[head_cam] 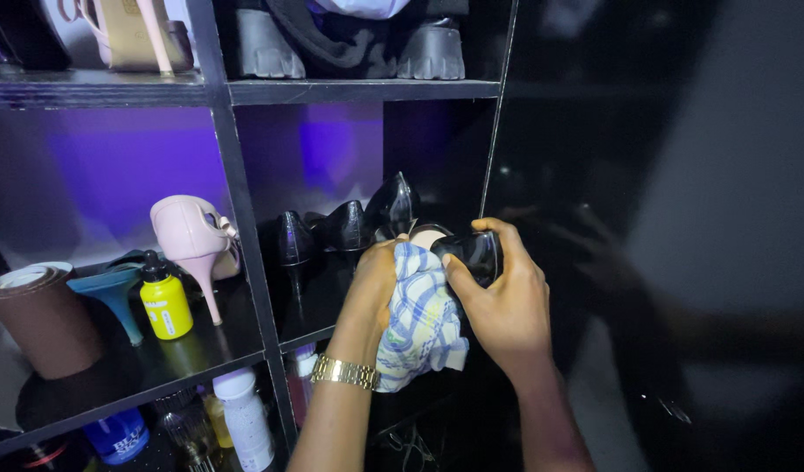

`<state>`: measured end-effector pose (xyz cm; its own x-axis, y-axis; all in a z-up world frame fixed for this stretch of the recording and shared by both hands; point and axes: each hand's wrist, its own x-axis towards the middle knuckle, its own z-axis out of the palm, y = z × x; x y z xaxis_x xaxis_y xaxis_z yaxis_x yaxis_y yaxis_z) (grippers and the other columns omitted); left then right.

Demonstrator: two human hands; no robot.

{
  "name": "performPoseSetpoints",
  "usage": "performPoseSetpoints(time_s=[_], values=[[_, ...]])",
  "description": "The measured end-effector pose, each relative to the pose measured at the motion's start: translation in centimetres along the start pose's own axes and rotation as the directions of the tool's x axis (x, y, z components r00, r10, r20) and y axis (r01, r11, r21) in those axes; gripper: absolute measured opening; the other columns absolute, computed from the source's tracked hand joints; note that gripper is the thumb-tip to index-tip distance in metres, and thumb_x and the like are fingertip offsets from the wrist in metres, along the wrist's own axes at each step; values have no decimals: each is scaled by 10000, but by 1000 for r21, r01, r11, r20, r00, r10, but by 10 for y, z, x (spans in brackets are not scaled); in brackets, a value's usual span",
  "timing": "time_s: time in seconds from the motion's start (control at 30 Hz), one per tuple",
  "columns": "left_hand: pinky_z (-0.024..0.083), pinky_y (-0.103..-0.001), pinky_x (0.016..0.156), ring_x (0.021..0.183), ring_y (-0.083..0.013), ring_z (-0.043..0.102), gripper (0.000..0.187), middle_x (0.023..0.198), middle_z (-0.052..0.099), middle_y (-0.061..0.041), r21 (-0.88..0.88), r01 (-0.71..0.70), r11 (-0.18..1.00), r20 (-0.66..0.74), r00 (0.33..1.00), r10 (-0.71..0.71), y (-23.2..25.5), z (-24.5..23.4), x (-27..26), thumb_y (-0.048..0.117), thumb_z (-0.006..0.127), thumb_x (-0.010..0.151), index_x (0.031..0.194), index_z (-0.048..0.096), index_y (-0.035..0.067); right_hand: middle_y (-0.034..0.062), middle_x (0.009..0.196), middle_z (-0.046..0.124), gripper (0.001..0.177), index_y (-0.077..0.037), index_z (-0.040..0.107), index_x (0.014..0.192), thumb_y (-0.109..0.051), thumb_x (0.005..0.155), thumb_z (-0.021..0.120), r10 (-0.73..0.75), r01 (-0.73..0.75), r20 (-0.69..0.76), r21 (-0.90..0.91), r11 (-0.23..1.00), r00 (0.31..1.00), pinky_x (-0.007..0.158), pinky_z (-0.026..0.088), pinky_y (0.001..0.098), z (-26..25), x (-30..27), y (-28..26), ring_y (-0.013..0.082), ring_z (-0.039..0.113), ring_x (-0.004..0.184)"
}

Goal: The person cleans a pair of black high-heeled shoes using a cloth, then places them back onto a shelf in a shoe rack.

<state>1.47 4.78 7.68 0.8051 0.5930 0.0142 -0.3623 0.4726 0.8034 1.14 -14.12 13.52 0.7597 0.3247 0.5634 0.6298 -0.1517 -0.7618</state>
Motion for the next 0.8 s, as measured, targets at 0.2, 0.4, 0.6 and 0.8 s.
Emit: performPoseSetpoints(time_s=[0.2,0.4,0.6,0.8], values=[[522,-296,519,593,-127,600,179,726,637,-37,84,-91,992,-34,995,94,-2,4,-2,134,552,1012,882,625,35,102,1057,752,502,-86,640,1241,-174,775,806,-191,190,-40,-40,981,981,790,586,362,-2,-2,-1,217,762,947],[530,-291,544,610,-120,607,189,737,634,-37,162,-41,986,-135,989,63,-1,3,-4,223,548,1026,949,615,63,128,1108,723,473,-26,633,1227,-138,795,790,-348,347,-127,-32,937,929,814,600,365,3,-9,-1,239,758,979],[475,-286,564,646,-103,492,262,758,568,-6,278,-136,951,-123,977,176,-5,2,-6,305,565,1052,1056,659,61,143,1112,713,469,4,600,1271,-100,856,791,-445,455,-258,-22,890,858,874,598,370,5,-2,2,239,749,1030],[516,-277,545,612,-99,585,240,751,632,-23,164,-64,984,-150,985,89,-2,9,-13,283,547,1025,1014,620,54,131,1099,722,481,-7,595,1280,-124,862,802,-414,434,-253,26,901,875,862,587,360,11,16,-5,222,747,1006]])
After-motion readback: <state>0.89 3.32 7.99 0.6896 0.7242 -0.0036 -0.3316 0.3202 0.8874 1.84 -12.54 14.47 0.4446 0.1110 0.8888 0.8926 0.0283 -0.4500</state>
